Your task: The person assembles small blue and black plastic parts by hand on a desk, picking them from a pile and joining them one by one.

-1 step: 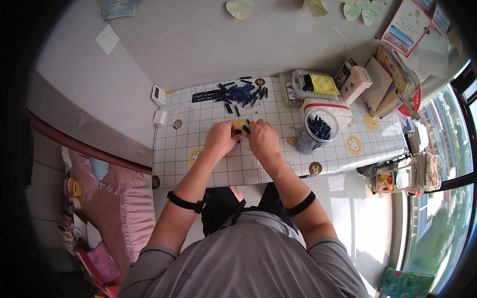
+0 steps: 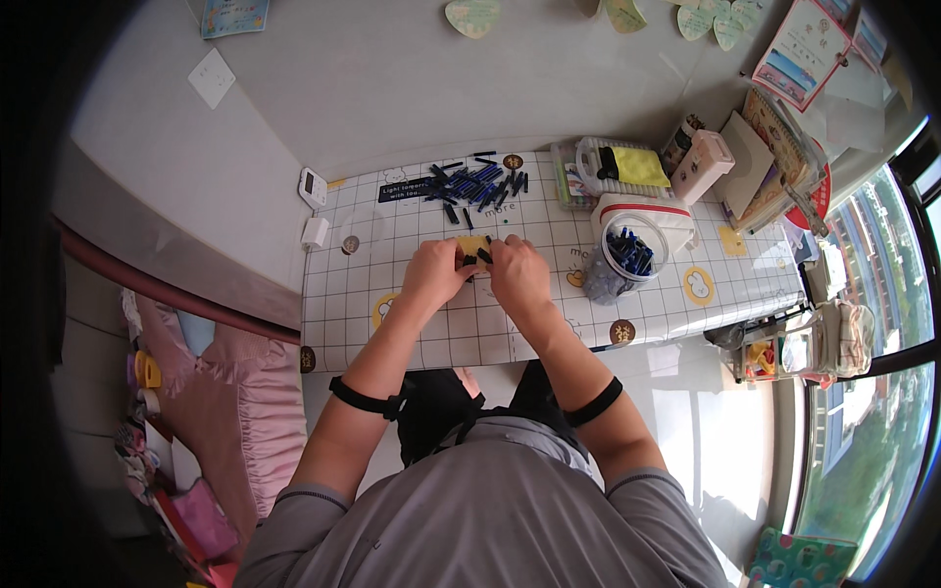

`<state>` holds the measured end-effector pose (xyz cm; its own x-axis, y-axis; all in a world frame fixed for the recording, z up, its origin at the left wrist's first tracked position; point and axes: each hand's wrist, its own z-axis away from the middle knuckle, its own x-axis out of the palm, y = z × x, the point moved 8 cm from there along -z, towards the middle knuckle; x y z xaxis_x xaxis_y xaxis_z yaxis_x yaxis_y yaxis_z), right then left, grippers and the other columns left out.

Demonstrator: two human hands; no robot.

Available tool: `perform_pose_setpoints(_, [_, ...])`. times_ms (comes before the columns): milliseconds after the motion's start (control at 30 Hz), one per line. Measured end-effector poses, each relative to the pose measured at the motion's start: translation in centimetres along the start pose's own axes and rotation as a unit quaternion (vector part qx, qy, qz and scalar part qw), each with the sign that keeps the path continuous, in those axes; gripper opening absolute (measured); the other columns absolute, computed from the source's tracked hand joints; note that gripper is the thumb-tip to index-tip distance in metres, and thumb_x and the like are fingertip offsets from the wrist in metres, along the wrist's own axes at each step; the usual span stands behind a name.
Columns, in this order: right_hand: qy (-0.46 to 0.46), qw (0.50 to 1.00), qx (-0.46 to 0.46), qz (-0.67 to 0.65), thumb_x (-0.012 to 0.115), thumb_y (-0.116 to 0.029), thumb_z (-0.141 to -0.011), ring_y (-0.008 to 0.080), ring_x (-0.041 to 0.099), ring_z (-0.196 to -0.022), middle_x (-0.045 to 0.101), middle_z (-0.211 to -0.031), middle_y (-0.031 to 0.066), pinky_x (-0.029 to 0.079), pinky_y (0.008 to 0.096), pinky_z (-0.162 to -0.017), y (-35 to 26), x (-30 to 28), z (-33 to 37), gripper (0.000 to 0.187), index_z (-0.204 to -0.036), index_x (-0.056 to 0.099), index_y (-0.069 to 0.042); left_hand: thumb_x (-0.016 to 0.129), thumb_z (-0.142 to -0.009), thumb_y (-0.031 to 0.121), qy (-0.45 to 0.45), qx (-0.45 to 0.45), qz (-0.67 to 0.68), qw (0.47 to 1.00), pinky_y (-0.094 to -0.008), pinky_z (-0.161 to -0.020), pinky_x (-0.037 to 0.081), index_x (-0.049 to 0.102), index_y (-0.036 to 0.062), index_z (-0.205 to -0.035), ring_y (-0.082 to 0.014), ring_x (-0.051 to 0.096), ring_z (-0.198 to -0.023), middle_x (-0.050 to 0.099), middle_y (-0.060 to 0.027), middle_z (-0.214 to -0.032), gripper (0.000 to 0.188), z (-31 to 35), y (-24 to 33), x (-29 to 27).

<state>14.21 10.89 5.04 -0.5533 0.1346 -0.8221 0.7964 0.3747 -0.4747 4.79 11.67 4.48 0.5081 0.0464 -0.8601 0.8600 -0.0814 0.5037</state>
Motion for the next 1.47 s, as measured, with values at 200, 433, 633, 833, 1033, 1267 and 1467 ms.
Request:
perform_pose_setpoints(200, [-0.020,0.999,0.014,0.043,0.054,-0.007,-0.060,0.0241,0.050,-0.070,0.049,-0.071,0.0097,0.042,0.0296,-0.058,-0.3,0.7,-0.2,0.009,-0.066,0.048,-0.003,0.067,-0.053,0.015,-0.068,-0.007,0.027,0.997,-0.0295,-0.053,0.042,0.056,0.0004,-0.062,-0.0242,0.053,-0.055,0.055,-0.0121,-0.060,0.020,-0.9,-0.2,0.6])
perform_pose_setpoints(433, [-0.034,0.995,0.032,0.088,0.054,-0.010,-0.060,0.0223,0.050,-0.070,0.050,-0.072,0.0088,0.043,0.0287,-0.058,-0.5,0.9,-0.6,0.009,-0.067,0.051,-0.004,0.069,-0.050,0.018,-0.125,-0.042,0.036,0.991,-0.0283,-0.053,0.041,0.057,0.0011,-0.059,-0.0227,0.053,-0.053,0.054,-0.0115,-0.056,0.023,-0.9,-0.6,0.8])
perform_pose_setpoints(633, [0.013,0.991,0.008,0.130,0.052,-0.012,-0.062,0.0222,0.050,-0.069,0.050,-0.070,0.0081,0.043,0.0294,-0.054,-0.3,0.2,-0.6,0.007,-0.061,0.052,-0.005,0.070,-0.050,0.018,-0.104,-0.054,0.055,0.992,-0.0252,-0.046,0.040,0.052,0.0001,-0.052,-0.0180,0.050,-0.042,0.051,-0.0088,-0.047,0.025,-1.0,-0.8,1.1])
perform_pose_setpoints(833, [0.029,0.998,0.059,-0.003,0.049,-0.011,-0.063,0.0258,0.051,-0.061,0.051,-0.064,0.0113,0.042,0.0326,-0.053,0.3,-1.2,0.3,0.008,-0.061,0.052,-0.003,0.070,-0.049,0.016,-0.139,-0.063,0.047,0.987,-0.0301,-0.051,0.042,0.055,-0.0018,-0.058,-0.0240,0.054,-0.055,0.054,-0.0127,-0.056,0.025,-0.9,-0.4,1.5])
perform_pose_setpoints(1033, [-0.003,0.995,0.053,-0.089,0.049,-0.012,-0.061,0.0300,0.051,-0.056,0.053,-0.059,0.0152,0.043,0.0358,-0.053,1.0,-0.2,0.7,0.011,-0.059,0.053,-0.002,0.065,-0.054,0.013,-0.114,-0.026,-0.002,0.993,-0.0255,-0.044,0.040,0.053,-0.0022,-0.052,-0.0161,0.050,-0.041,0.051,-0.0098,-0.046,0.019,-1.4,-0.1,2.1])
perform_pose_setpoints(1267, [-0.033,0.989,0.083,-0.121,0.050,-0.011,-0.058,0.0319,0.050,-0.055,0.052,-0.057,0.0167,0.042,0.0367,-0.053,1.1,1.0,0.9,0.011,-0.059,0.054,-0.001,0.063,-0.055,0.012,-0.144,-0.047,-0.023,0.988,-0.0265,-0.046,0.042,0.054,-0.0018,-0.054,-0.0167,0.052,-0.044,0.052,-0.0103,-0.050,0.016,-1.7,-0.6,2.9])
perform_pose_setpoints(1467, [-0.031,0.985,0.088,-0.148,0.050,-0.012,-0.058,0.0331,0.050,-0.055,0.051,-0.056,0.0172,0.042,0.0373,-0.053,1.3,1.0,0.8,0.011,-0.059,0.054,-0.001,0.067,-0.053,0.015,-0.172,-0.024,-0.043,0.984,-0.0307,-0.062,0.044,0.055,-0.0027,-0.072,-0.0285,0.053,-0.073,0.055,-0.0174,-0.075,0.029,-1.2,0.3,2.2])
